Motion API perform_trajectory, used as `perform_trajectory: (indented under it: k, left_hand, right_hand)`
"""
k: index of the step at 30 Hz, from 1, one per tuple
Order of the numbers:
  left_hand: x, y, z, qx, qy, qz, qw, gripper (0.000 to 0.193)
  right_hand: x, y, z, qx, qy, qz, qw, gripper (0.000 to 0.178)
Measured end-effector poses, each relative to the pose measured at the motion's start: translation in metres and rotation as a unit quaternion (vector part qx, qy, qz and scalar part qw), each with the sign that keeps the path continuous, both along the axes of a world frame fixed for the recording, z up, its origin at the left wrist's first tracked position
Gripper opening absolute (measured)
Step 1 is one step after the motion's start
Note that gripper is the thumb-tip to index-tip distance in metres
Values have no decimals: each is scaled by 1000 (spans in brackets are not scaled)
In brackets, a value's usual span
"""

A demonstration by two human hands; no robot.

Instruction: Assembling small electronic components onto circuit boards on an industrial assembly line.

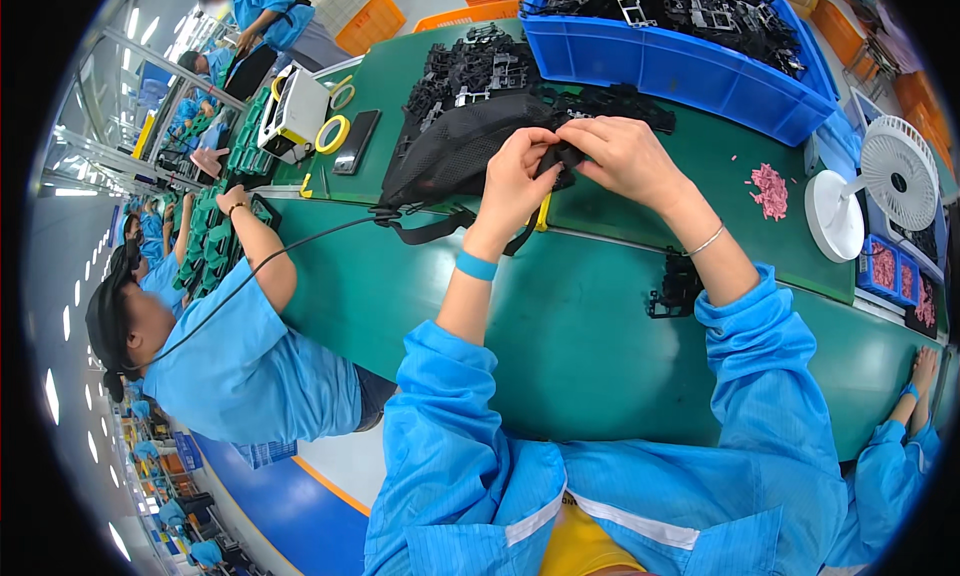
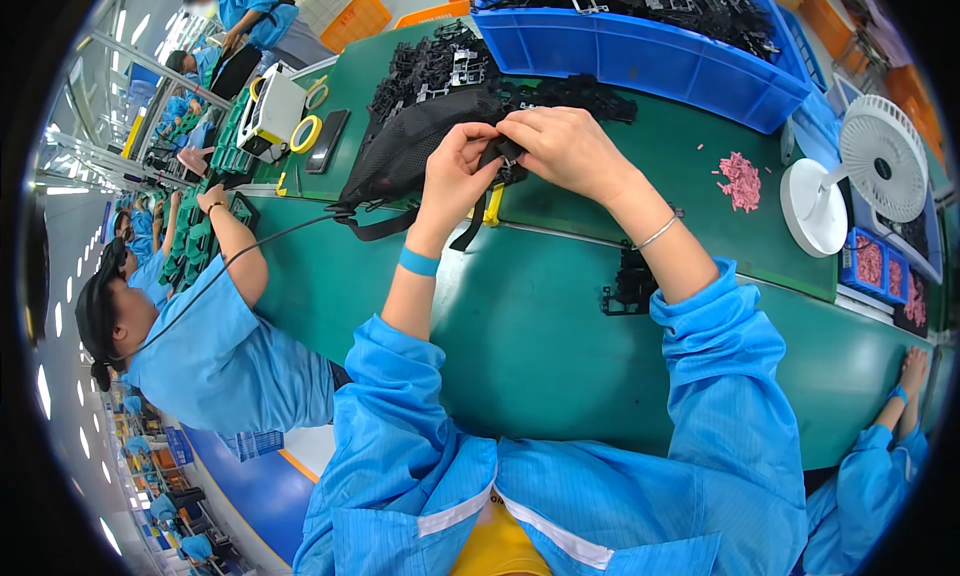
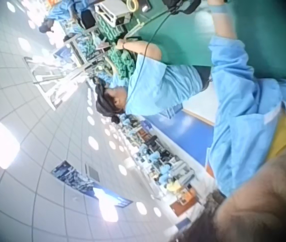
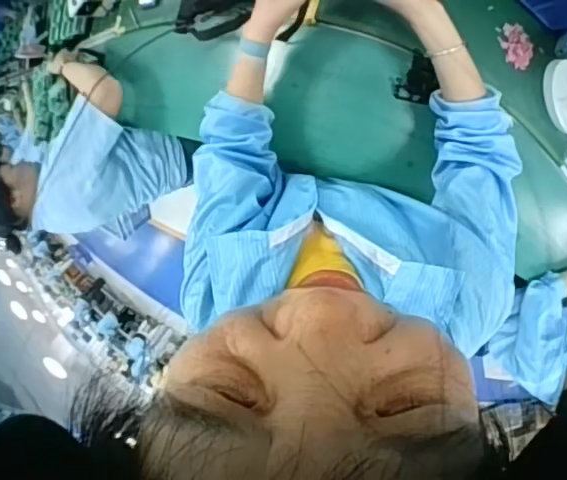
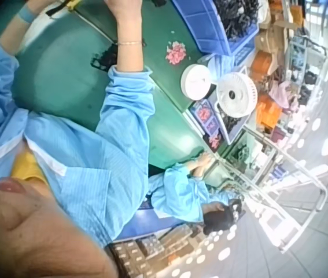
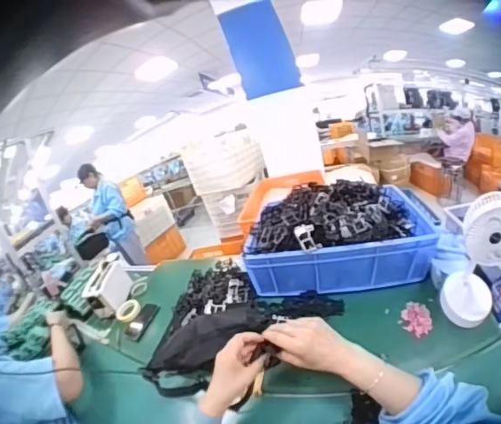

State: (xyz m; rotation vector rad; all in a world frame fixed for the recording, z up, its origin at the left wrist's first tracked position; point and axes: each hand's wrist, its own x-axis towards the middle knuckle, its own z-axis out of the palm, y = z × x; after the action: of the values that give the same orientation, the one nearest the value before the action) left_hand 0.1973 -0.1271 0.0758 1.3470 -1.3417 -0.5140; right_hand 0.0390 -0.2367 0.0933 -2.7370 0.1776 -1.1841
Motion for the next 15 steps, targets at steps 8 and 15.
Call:
perform_trajectory:
  k: [8,15]
  left_hand:
    - [9,-1,-5,6,221,-25,975,23]
    - [27,5,1,6,258,50,965,19]
  right_hand:
    - [0,-9,0,-87,-23,-3,996,30]
    - [-9,-12,6,-11,-76,24,997,31]
